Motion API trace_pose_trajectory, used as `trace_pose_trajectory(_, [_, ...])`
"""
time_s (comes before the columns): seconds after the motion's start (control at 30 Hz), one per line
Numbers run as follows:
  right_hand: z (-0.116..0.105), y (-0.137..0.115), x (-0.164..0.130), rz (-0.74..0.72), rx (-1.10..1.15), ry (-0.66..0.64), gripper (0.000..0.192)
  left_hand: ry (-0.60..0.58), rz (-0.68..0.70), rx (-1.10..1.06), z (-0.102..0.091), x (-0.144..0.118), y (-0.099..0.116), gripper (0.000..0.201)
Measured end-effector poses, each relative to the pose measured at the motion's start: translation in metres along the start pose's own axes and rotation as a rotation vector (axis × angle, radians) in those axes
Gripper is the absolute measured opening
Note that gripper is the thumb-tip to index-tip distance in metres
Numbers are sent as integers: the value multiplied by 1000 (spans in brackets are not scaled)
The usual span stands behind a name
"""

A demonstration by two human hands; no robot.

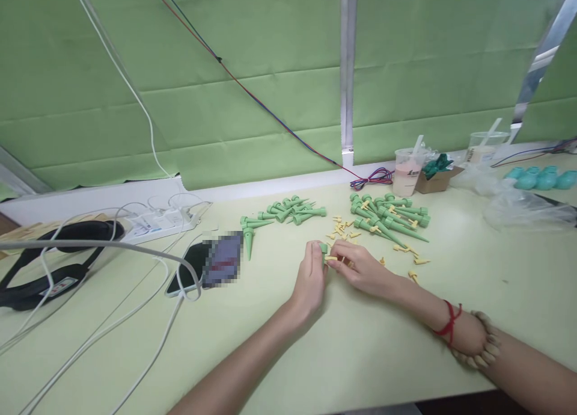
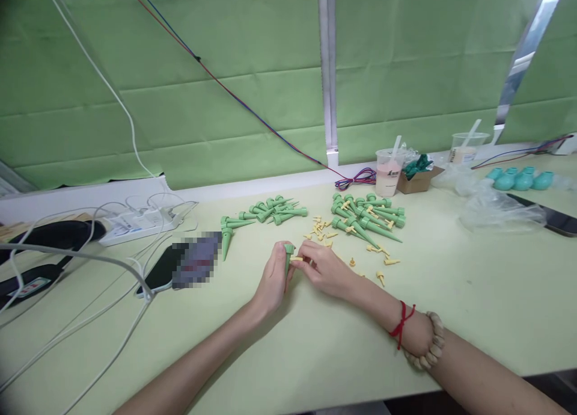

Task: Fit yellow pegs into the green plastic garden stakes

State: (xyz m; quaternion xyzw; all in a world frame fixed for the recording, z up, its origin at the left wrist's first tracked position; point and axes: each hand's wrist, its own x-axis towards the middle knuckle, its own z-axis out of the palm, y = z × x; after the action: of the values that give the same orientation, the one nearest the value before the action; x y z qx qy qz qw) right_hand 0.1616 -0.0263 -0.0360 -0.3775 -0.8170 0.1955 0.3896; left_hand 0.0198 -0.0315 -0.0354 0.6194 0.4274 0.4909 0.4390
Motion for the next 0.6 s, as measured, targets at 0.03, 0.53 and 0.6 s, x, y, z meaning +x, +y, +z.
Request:
trace_pose_trajectory(0.03, [1,-1,0,7,7,7,24,-16,11,29,-1,0,0,37])
trace_pose_trajectory(0.53, [8,-17,-2,271,493,-43,42,-128,111,393,-16,4,0,39])
trace_pose_trajectory(0.6, [8,-16,0,304,587,-71,43,-139,87,355,-14,4,1,40])
